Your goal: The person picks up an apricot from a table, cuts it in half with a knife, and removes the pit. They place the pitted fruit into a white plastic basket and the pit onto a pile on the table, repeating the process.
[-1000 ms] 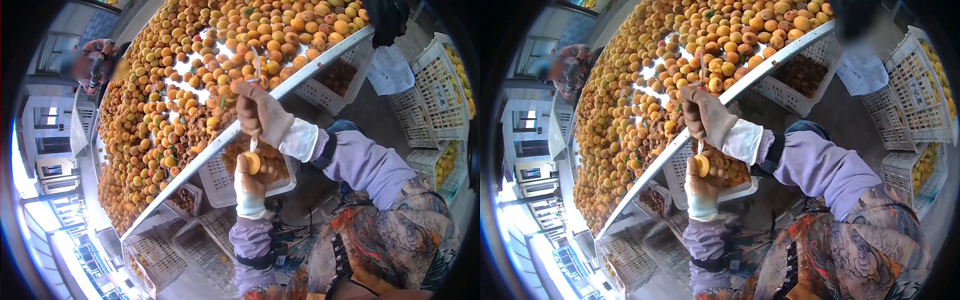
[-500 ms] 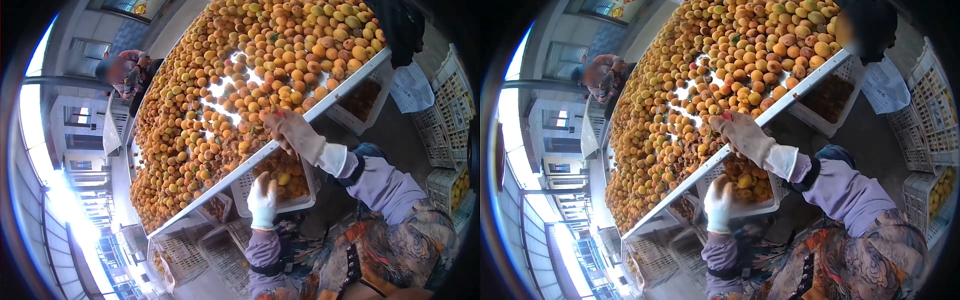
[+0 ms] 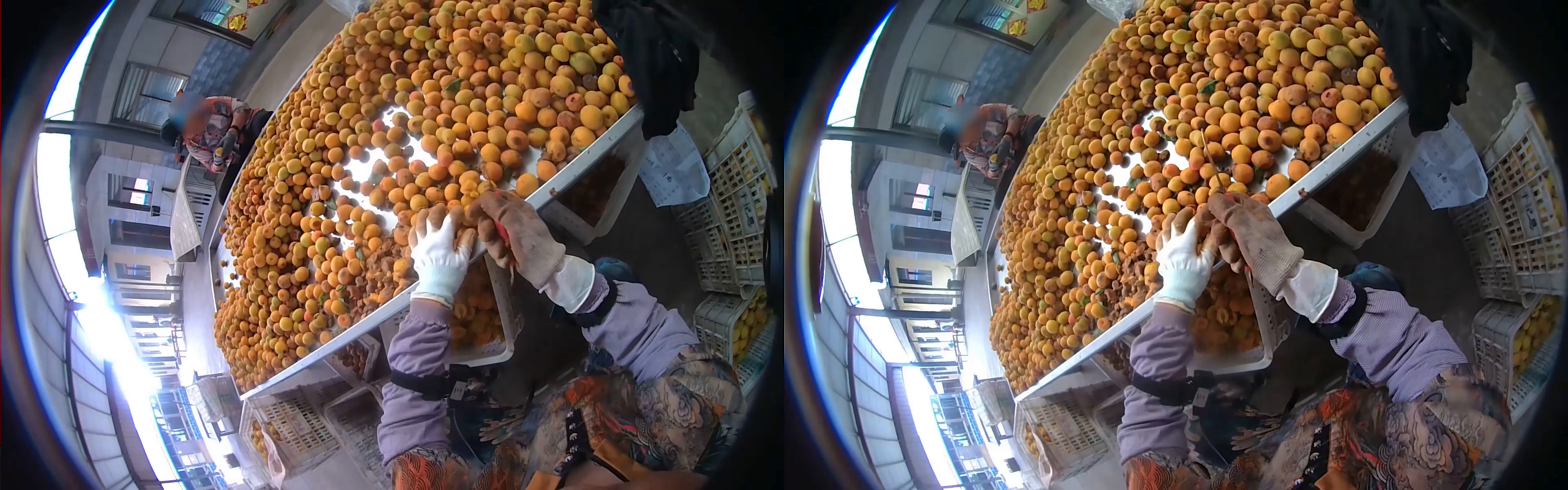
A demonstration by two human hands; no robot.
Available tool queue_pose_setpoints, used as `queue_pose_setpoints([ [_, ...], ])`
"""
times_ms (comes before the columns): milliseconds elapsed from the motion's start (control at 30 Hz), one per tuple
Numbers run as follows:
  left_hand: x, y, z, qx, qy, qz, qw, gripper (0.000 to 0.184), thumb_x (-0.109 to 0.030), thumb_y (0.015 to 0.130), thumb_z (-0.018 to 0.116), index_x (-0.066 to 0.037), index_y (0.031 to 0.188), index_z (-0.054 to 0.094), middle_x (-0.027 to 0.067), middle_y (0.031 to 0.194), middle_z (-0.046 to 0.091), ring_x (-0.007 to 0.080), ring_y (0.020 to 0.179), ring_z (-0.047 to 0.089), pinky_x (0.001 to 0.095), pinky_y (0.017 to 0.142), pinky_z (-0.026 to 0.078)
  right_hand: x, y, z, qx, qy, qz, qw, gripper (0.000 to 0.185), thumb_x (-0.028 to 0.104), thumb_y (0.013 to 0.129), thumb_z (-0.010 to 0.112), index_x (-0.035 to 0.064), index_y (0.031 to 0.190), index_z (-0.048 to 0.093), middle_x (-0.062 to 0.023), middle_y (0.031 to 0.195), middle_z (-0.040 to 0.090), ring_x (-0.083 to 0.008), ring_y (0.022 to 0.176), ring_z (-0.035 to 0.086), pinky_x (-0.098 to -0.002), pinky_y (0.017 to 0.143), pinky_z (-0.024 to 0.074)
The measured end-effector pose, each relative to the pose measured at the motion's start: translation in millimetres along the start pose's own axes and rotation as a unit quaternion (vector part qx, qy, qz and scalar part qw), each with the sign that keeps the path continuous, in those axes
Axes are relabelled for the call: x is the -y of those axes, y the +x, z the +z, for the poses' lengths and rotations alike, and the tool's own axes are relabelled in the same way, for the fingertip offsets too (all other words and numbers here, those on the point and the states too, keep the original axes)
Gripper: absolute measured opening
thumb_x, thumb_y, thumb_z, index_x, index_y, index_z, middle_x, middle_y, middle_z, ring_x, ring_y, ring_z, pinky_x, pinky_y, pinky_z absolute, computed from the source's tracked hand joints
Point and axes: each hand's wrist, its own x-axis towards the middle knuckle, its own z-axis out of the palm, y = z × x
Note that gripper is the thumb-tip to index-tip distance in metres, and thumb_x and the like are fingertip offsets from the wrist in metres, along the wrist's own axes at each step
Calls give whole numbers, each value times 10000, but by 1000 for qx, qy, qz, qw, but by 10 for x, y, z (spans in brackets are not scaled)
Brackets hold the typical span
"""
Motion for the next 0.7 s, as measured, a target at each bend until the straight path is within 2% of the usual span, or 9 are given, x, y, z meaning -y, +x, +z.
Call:
queue_pose_setpoints([
  [67, 69, 39, 28, -1, 26, 42, 999, 383, -321, 804, 616, -145, 1143, 589, 114, 1191, 549, 362, 1147, 464, 465, 968, 341, 91, -21, 2, -10, -2, 23, 1000, 315, 372, 964, 406, 82, 945, 528, 40, 642, 424, -50, 457, 346, -193, 378, 251],
  [200, 263, 0, -68, 63, -25, -6, 998, 261, -336, 835, 570, -159, 1016, 633, 43, 1161, 568, 324, 1148, 473, 446, 960, 358, 139, -35, -46, 13, -14, 21, 1000, 303, 344, 970, 382, 74, 957, 517, 34, 657, 418, -51, 466, 338, -193, 380, 250],
  [333, 515, -70, -151, 74, 27, -52, 996, 227, -321, 825, 588, -160, 978, 634, 35, 1139, 572, 307, 1132, 474, 428, 915, 395, 266, -70, -89, 1, 6, 44, 999, 274, 302, 974, 362, 68, 985, 505, 28, 678, 419, -51, 476, 332, -191, 387, 254],
  [367, 577, -66, -172, 59, 20, -13, 998, 212, -305, 814, 602, -155, 961, 630, 37, 1128, 573, 300, 1128, 471, 425, 907, 400, 263, -83, -113, -9, 0, 24, 1000, 263, 283, 977, 354, 65, 995, 500, 27, 678, 414, -54, 479, 327, -190, 392, 260],
  [467, 682, -88, -188, 61, 4, 1, 998, 215, -282, 810, 610, -156, 983, 631, 44, 1134, 578, 301, 1115, 492, 415, 919, 401, 396, -120, -189, -9, -84, 10, 996, 272, 276, 984, 335, 62, 998, 503, 27, 681, 417, -56, 483, 330, -191, 394, 268],
  [500, 712, -88, -205, 65, 10, 5, 998, 218, -279, 812, 610, -160, 994, 632, 44, 1139, 581, 300, 1114, 500, 409, 923, 401, 418, -146, -184, -23, -19, -4, 1000, 276, 274, 985, 333, 57, 997, 503, 26, 683, 424, -51, 486, 330, -189, 397, 273],
  [600, 853, -116, -304, 79, 83, 1, 993, 222, -282, 811, 615, -180, 1008, 628, 44, 1178, 565, 303, 1134, 487, 412, 948, 379, 473, -136, -290, -27, -43, -21, 999, 275, 267, 986, 327, 56, 994, 503, 30, 687, 425, -43, 494, 332, -183, 401, 274],
  [633, 920, -136, -333, 96, 102, -5, 990, 269, -284, 820, 609, -167, 1063, 618, 65, 1197, 559, 309, 1163, 462, 410, 974, 370, 496, -143, -293, -31, 31, -2, 999, 276, 277, 982, 337, 55, 994, 500, 37, 686, 419, -34, 498, 330, -178, 403, 272],
  [700, 1038, -146, -319, 91, 115, -15, 989, 255, -276, 821, 612, -168, 1051, 623, 74, 1206, 557, 312, 1160, 466, 398, 963, 380, 499, -141, -341, -19, 18, -20, 999, 289, 291, 982, 335, 53, 996, 499, 39, 686, 417, -34, 498, 330, -176, 403, 272],
])
